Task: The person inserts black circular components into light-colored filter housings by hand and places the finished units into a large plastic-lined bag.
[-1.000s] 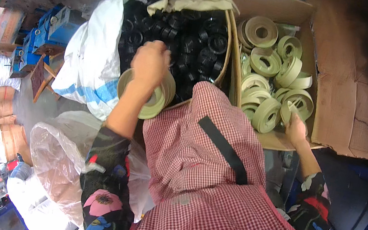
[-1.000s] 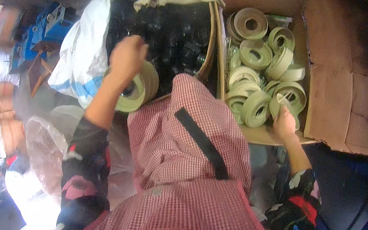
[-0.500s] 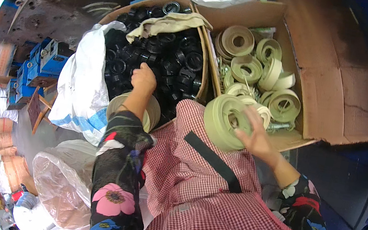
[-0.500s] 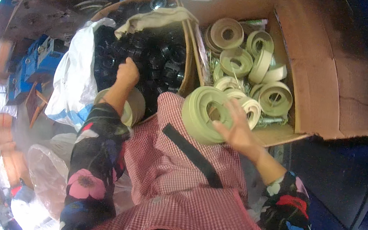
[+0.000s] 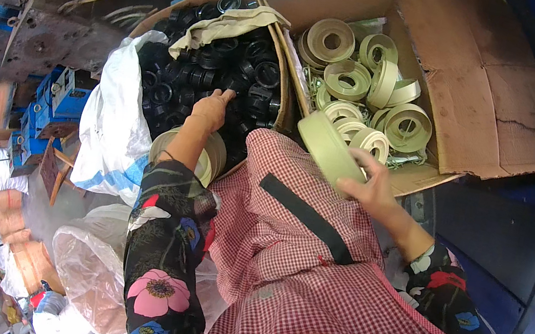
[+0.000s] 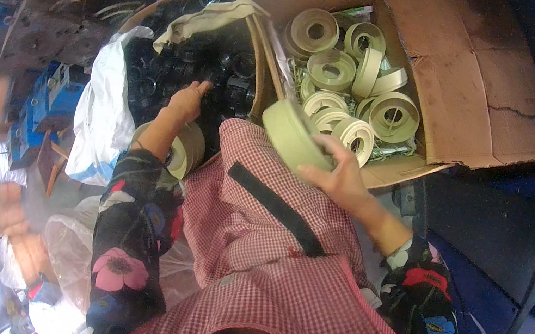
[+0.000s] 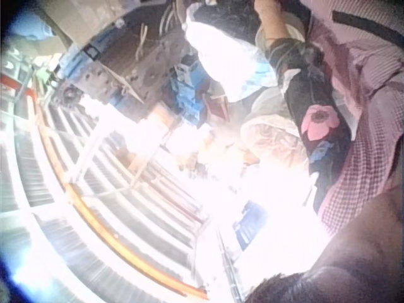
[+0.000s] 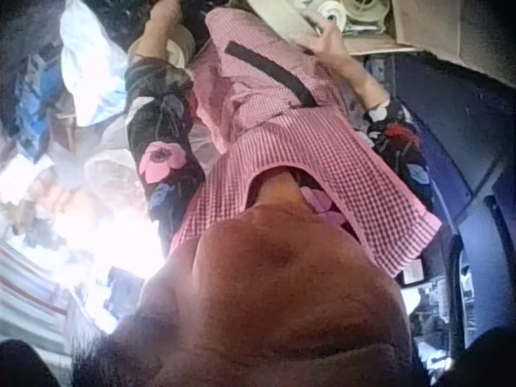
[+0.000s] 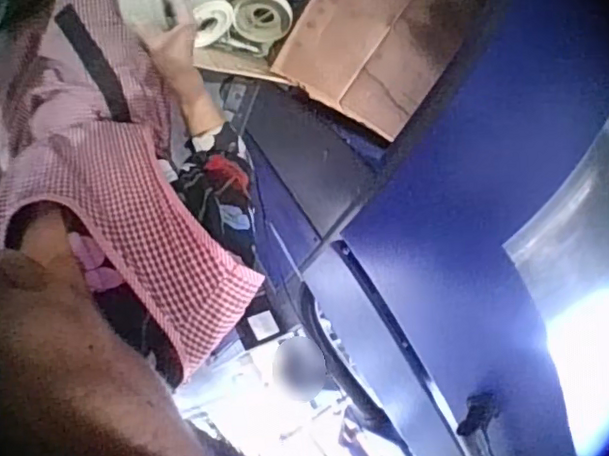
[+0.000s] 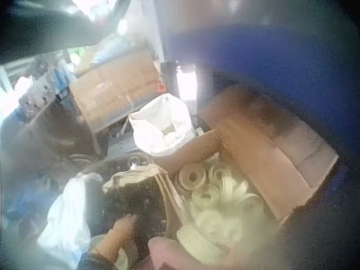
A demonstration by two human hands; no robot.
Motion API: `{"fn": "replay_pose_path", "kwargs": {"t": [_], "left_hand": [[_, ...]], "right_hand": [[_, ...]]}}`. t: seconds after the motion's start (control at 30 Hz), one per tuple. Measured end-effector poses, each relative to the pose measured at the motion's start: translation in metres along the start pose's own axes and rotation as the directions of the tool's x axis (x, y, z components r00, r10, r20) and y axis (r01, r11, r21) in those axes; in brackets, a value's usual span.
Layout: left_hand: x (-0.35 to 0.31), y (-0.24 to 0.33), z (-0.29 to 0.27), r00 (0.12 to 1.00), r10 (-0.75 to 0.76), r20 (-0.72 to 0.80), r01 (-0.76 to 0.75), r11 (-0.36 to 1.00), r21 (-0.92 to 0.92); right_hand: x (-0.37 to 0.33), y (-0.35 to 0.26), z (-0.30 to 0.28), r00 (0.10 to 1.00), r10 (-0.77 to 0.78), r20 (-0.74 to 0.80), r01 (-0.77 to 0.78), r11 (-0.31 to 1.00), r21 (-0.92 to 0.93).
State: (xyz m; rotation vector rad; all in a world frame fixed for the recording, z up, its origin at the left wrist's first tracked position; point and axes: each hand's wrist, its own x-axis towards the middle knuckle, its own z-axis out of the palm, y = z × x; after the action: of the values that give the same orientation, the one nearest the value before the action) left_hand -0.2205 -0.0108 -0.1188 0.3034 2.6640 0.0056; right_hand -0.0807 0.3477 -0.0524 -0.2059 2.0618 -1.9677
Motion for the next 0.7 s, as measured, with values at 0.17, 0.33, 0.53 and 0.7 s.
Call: {"fn": "replay_pose_path", "kwargs": {"t": [0.17, 0.33, 0.53, 0.7], "left_hand": [[0.003, -0.004, 0.005, 0.982, -0.186, -0.033, 0.189, 0.970, 0.152], [-0.036, 0.014, -0.028, 0.887, -0.156, -0.435, 0.058, 0.972, -0.230], [-0.116, 0.122, -0.066, 0.734, -0.139, -0.665, -0.538, 0.478, -0.694], [-0.165, 0.123, -0.079, 0.726, 0.026, -0.687, -0.635, 0.407, -0.656]], "right_hand": [[0.010, -0.019, -0.010, 0.968, 0.249, -0.037, -0.205, 0.866, 0.456], [0.035, -0.027, -0.003, 0.997, 0.047, -0.054, -0.019, 0.901, 0.434], [0.064, -0.037, 0.039, 0.983, -0.049, 0.176, -0.038, 0.889, 0.457], [0.061, -0.029, 0.034, 0.959, -0.079, 0.271, -0.016, 0.943, 0.333]]}}
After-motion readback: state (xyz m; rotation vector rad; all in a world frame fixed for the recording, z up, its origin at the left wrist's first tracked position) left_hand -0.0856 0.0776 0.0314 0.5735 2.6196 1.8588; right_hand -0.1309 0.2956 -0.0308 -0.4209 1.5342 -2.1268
